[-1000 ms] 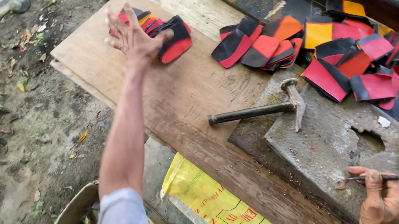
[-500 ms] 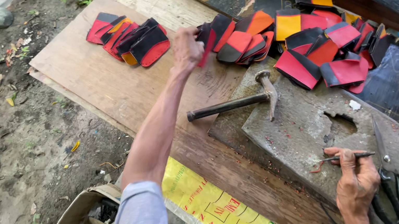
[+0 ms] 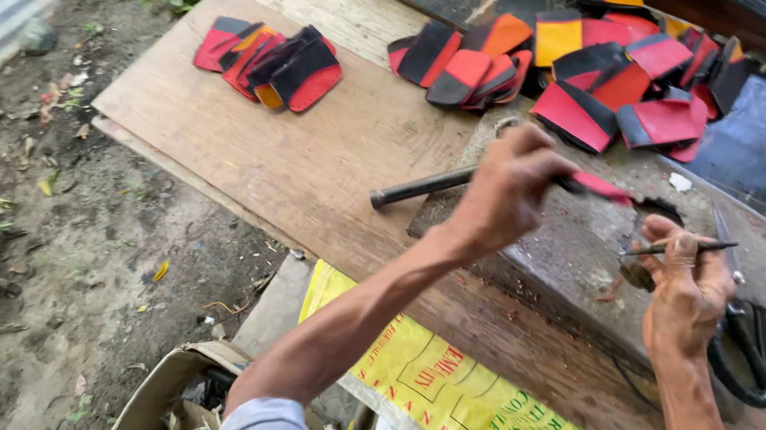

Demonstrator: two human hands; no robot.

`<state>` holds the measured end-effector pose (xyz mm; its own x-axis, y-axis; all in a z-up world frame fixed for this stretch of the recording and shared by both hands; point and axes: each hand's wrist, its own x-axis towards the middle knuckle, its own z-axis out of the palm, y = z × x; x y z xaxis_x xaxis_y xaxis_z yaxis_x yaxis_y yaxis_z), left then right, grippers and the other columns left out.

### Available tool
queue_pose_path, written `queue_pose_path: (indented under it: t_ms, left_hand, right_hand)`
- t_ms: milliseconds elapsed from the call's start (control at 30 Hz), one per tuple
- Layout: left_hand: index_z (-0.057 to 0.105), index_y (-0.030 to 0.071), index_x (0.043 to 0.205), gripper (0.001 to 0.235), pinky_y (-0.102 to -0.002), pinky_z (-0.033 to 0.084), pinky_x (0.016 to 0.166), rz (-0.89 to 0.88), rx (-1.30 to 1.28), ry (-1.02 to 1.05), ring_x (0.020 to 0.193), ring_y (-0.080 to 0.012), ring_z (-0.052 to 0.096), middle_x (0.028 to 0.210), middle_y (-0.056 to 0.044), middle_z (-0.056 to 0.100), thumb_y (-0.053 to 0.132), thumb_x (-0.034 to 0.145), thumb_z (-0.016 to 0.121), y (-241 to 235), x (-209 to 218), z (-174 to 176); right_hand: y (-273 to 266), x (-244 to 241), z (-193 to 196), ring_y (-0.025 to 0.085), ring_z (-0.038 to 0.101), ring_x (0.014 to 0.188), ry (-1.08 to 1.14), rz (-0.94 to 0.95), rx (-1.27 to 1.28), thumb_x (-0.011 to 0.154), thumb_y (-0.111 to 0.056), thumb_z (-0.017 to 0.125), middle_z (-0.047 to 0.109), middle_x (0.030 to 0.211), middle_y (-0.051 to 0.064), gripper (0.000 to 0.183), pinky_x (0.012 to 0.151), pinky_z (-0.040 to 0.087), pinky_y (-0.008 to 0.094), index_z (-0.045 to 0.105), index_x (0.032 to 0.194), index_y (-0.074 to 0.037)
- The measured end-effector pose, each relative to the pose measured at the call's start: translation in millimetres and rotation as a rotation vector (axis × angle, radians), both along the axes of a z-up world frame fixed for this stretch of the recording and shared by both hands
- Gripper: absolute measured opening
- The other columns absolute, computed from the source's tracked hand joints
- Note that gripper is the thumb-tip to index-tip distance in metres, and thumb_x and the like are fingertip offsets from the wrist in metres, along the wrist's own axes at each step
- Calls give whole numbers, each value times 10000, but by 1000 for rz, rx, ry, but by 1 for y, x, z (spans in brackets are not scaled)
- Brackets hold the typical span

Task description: The person uses a hammer and a punch tool to drive fasteners through the straps of red and black sandals. The person repeatedly positions the punch, strikes it with the hammer, and moves the sandals on a wooden workbench.

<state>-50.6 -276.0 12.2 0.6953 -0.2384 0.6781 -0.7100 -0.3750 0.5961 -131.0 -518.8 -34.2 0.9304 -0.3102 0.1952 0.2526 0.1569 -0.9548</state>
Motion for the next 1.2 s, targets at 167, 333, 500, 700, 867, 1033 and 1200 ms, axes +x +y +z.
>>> queue_pose_path:
  t_ms: [167, 333, 500, 700, 867, 1033, 1200]
  left_hand:
    - [741, 109, 983, 266, -425, 479, 1015, -300, 277, -164, 1158, -306, 577, 1134, -116, 607, -37, 765, 700, -42, -8, -15]
    - [652, 41, 1216, 558, -440, 471, 1042, -242, 326, -42, 1211, -376, 559, 1272, -195, 595, -81, 673, 619, -20, -1, -21]
    - [654, 2, 1148, 284, -420, 555, 927, -80, 268, 553, 1029, -351, 701, 1058, -207, 711, 32, 865, 665, -29, -11, -19]
    - [771, 24, 1028, 357, -389, 575, 799, -257, 367, 584, 876, -302, 734, 917, -179, 751, 68, 679, 830, -30, -3, -18]
    - [767, 63, 1113, 395, -353, 604, 827, -200, 363, 677, 896, -238, 770, 1034, -174, 770, 69, 723, 828, -23, 0, -22]
    - [772, 40, 1054, 427, -350, 602, 839, -196, 379, 603, 921, -252, 752, 1009, -160, 766, 37, 636, 862, -19, -3, -14]
    - [769, 70, 1062, 463, -376, 573, 795, -168, 400, 568, 888, -274, 696, 942, -119, 685, 5, 614, 865, -15, -14, -11]
  right_hand:
    - [-17, -22, -18, 231, 683, 1004, 91, -79, 23, 1165, -212, 551, 678, 1187, 177, 222, 850, 604, 374, 551, 1188, 9]
    - [-30, -34, -15, 254, 690, 958, 141, 5, 3, 1141, -205, 537, 693, 1125, 182, 227, 803, 599, 378, 551, 1152, 21]
    - [-21, -20, -2, 246, 715, 980, 217, 101, -41, 1109, -213, 527, 703, 1105, 163, 282, 854, 627, 363, 612, 1130, 55]
    - [-4, -25, 15, 228, 731, 971, 228, 121, -166, 1090, -239, 550, 710, 1102, 169, 318, 888, 621, 331, 647, 1151, 58]
    - [7, -34, 21, 216, 729, 938, 237, 143, -224, 1080, -268, 563, 718, 1179, 167, 343, 816, 615, 324, 620, 1105, 69]
    - [15, -34, 22, 232, 733, 970, 257, 221, -132, 1068, -274, 549, 701, 1159, 185, 317, 844, 629, 342, 623, 1136, 27]
    - [13, -36, 9, 269, 718, 1045, 190, 227, 43, 1097, -269, 526, 682, 1191, 212, 308, 876, 646, 418, 580, 1131, 32]
